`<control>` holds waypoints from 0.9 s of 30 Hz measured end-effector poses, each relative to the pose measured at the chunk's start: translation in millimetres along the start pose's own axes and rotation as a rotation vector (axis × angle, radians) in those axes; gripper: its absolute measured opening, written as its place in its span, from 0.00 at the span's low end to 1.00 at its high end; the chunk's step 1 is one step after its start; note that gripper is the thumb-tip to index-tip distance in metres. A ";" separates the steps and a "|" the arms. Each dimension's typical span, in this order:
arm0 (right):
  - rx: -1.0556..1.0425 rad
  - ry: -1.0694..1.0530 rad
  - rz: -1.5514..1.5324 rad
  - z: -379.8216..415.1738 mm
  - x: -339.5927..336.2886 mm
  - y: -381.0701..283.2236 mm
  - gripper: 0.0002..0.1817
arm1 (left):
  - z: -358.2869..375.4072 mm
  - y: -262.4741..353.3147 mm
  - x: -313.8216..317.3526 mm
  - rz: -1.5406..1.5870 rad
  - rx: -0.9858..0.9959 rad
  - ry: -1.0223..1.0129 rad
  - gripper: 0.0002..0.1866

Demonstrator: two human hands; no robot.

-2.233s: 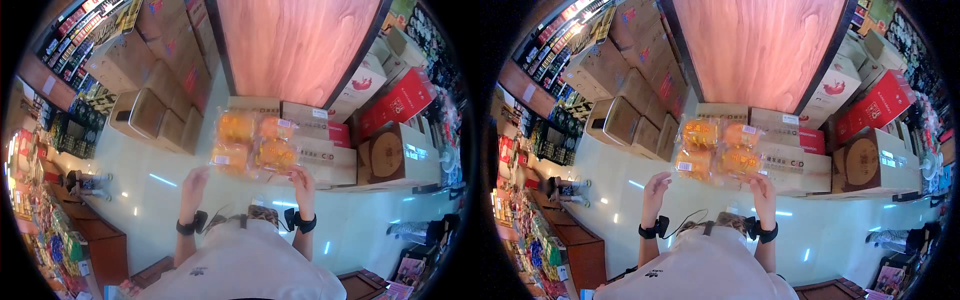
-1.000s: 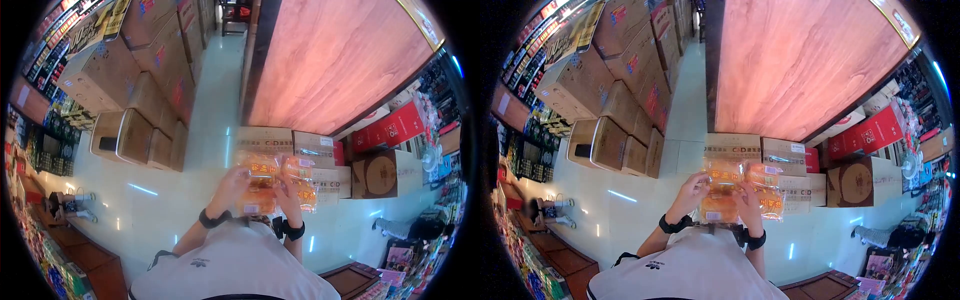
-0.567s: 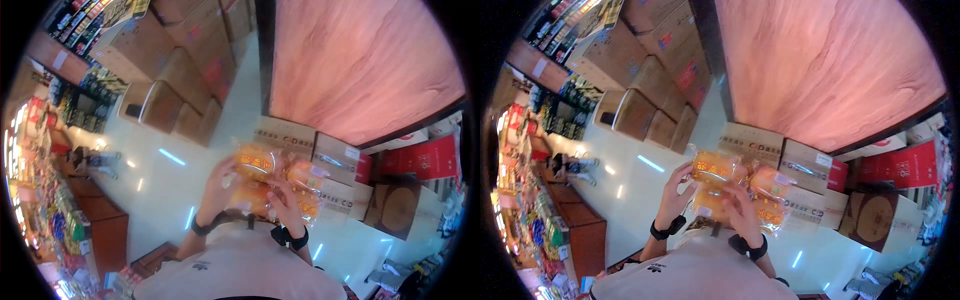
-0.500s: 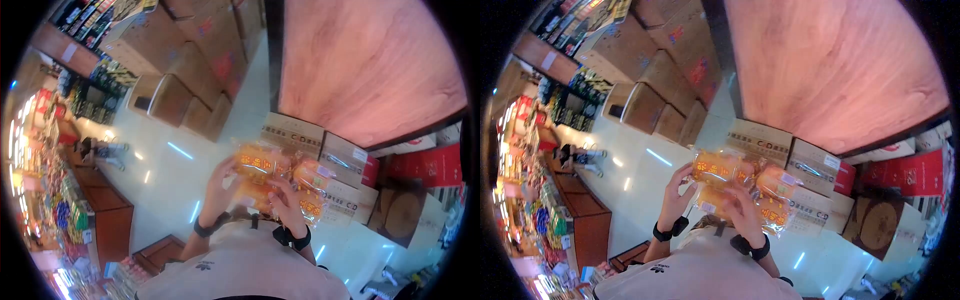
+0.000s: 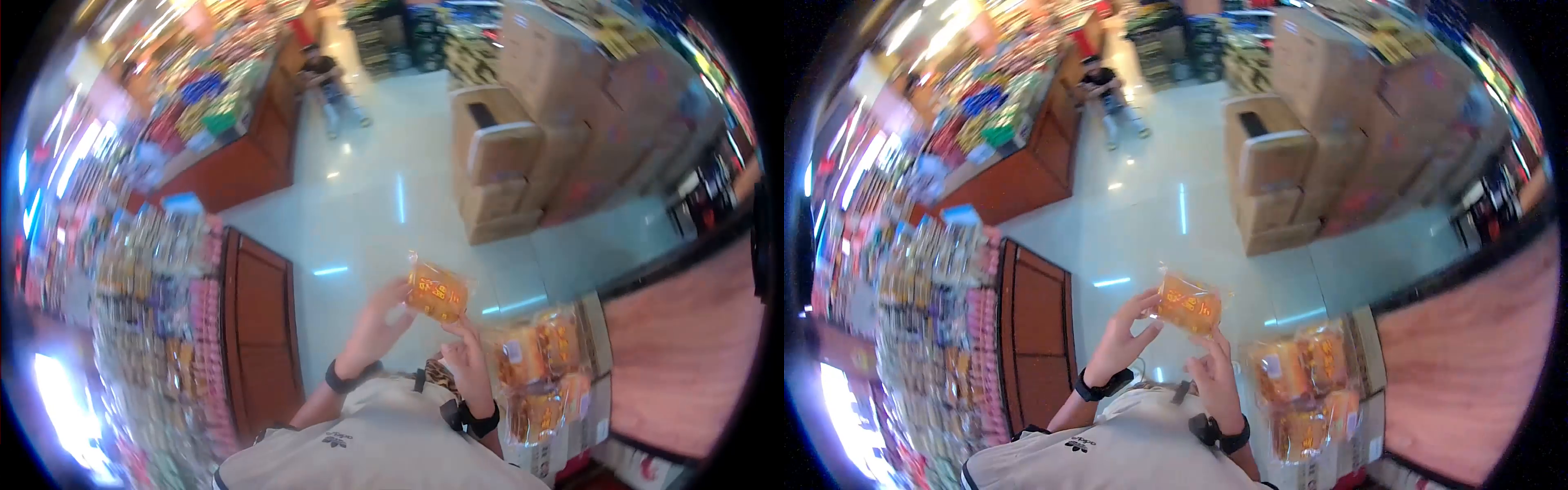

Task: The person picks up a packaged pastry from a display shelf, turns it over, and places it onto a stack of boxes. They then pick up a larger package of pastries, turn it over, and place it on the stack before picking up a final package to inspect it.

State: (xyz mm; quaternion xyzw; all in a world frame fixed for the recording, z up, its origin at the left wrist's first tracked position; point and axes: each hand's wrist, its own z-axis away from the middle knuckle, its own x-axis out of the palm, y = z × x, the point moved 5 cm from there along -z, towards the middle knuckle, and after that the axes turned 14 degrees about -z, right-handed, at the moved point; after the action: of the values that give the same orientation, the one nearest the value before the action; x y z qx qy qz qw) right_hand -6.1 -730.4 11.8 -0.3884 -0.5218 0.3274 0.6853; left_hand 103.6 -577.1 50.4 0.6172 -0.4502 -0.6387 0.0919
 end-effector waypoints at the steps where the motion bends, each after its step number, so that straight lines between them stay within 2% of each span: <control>1: -0.001 -0.053 0.004 -3.9 15.1 8.9 0.21 | 13.3 -13.1 -13.4 -0.003 -0.019 0.035 0.25; 6: 0.037 -0.239 0.121 -14.0 98.4 51.2 0.20 | 78.1 -64.2 -88.5 0.023 -0.098 0.184 0.26; 11: 0.119 -0.235 0.215 2.1 190.9 85.4 0.17 | 141.4 -131.0 -150.3 0.068 -0.165 0.292 0.25; 15: 0.220 -0.234 0.239 11.8 241.4 123.7 0.19 | 192.4 -174.9 -180.7 0.133 -0.207 0.344 0.25; 18: 0.282 -0.278 0.270 14.1 285.7 157.2 0.20 | 234.0 -208.5 -210.9 0.044 -0.228 0.394 0.25; 21: 0.273 -0.398 0.351 16.8 340.3 182.7 0.18 | 271.8 -240.0 -238.5 0.071 -0.349 0.448 0.25; 24: 0.306 -0.527 0.419 19.1 391.8 206.0 0.18 | 302.1 -260.6 -278.2 0.228 -0.448 0.516 0.24; 27: 0.382 -0.687 0.461 14.1 437.9 238.1 0.18 | 337.8 -288.5 -299.6 0.209 -0.539 0.613 0.24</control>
State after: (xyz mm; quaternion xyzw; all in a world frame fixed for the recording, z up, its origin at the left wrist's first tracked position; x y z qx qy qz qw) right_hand 75.4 -238.4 7.7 -0.2299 -0.5493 0.6716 0.4409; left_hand 2.0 -52.8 6.8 0.6835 -0.2790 -0.5079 0.4439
